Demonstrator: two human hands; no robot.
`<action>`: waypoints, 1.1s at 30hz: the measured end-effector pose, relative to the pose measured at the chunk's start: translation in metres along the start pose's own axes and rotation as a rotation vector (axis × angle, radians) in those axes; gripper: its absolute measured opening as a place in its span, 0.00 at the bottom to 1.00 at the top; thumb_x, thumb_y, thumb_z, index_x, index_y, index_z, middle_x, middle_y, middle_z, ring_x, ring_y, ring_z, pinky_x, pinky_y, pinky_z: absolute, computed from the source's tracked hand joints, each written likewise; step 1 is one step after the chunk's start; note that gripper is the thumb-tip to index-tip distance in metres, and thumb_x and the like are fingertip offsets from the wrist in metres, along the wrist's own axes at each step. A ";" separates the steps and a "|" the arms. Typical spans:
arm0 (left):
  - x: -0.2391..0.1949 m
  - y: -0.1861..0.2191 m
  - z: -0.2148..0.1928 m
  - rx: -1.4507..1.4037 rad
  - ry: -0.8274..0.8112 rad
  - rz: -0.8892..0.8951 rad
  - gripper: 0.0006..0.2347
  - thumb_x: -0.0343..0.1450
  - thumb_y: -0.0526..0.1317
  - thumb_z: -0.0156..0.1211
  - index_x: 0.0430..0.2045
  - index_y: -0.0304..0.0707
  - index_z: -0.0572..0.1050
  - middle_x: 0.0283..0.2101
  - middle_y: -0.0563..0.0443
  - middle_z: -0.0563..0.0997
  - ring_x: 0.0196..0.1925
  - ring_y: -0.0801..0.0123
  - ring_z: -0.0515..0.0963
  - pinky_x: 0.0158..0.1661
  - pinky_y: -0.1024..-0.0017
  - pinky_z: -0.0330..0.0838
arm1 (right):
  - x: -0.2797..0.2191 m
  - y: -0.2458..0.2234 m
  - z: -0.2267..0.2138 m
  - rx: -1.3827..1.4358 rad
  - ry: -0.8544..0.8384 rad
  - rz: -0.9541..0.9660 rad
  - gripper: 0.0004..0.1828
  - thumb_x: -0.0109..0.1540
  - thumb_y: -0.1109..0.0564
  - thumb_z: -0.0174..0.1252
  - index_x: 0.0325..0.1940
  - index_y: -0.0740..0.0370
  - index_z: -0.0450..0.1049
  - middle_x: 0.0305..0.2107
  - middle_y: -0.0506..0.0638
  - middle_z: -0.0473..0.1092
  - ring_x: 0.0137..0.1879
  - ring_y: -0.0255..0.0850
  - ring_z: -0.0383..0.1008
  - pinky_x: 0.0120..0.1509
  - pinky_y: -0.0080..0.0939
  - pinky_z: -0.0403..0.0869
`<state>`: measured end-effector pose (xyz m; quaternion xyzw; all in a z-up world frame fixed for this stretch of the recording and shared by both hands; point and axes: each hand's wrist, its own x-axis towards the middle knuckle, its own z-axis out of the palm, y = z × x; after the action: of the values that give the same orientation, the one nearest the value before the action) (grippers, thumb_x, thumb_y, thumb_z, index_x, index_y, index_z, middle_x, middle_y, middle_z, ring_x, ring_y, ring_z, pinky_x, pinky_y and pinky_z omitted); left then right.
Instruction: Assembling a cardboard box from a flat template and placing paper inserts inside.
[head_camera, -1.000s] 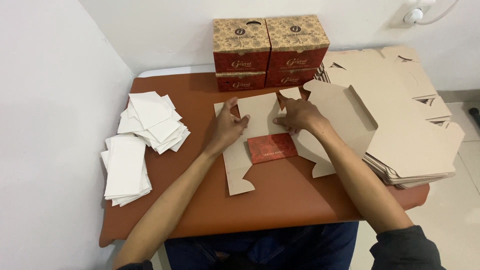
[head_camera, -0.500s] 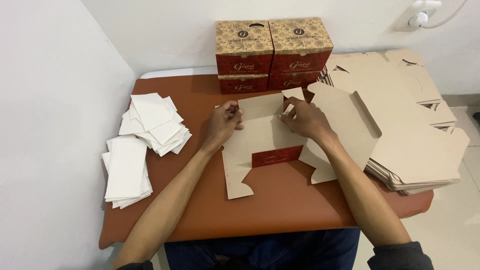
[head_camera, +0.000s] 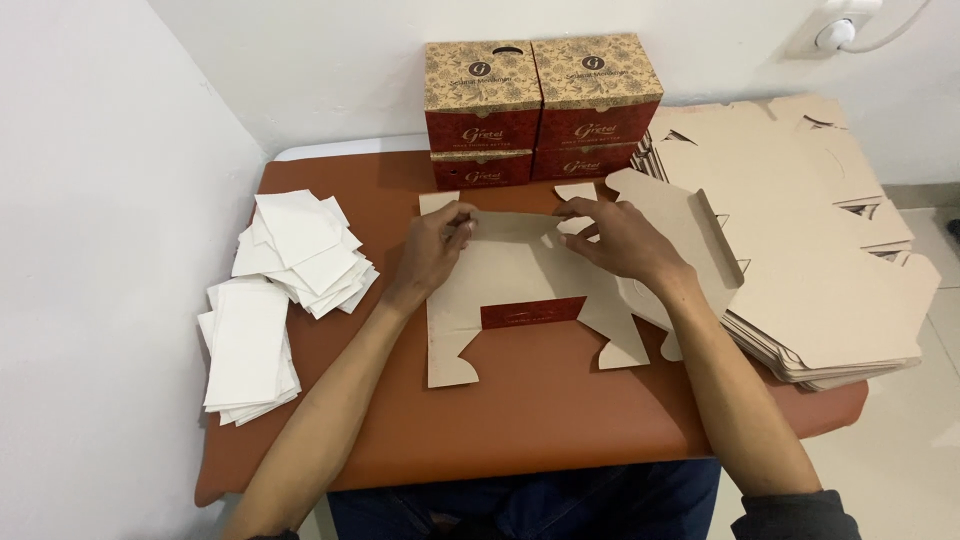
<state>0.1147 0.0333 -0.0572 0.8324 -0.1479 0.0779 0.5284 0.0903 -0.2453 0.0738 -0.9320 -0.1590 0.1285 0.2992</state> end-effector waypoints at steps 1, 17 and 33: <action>-0.002 0.002 -0.001 0.000 0.000 0.001 0.08 0.79 0.28 0.57 0.47 0.35 0.81 0.39 0.38 0.85 0.39 0.65 0.85 0.36 0.69 0.87 | 0.000 0.001 0.000 0.000 0.001 0.000 0.24 0.66 0.62 0.61 0.67 0.63 0.75 0.61 0.68 0.75 0.59 0.67 0.80 0.58 0.65 0.82; -0.019 0.058 -0.030 0.390 -0.335 0.153 0.11 0.73 0.21 0.57 0.41 0.30 0.85 0.50 0.36 0.87 0.58 0.46 0.84 0.55 0.57 0.82 | 0.009 0.019 0.018 -0.446 -0.086 -0.107 0.24 0.69 0.66 0.50 0.66 0.48 0.79 0.51 0.61 0.81 0.61 0.59 0.81 0.67 0.58 0.79; -0.022 0.039 -0.014 0.595 -0.406 0.246 0.14 0.77 0.33 0.53 0.57 0.33 0.76 0.59 0.35 0.78 0.64 0.43 0.77 0.58 0.50 0.75 | 0.019 0.034 0.052 -0.670 -0.021 -0.178 0.24 0.68 0.64 0.43 0.64 0.49 0.74 0.59 0.57 0.77 0.66 0.56 0.78 0.60 0.60 0.81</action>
<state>0.0814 0.0344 -0.0242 0.9238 -0.3195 0.0140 0.2104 0.0982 -0.2380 0.0098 -0.9596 -0.2761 0.0519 -0.0150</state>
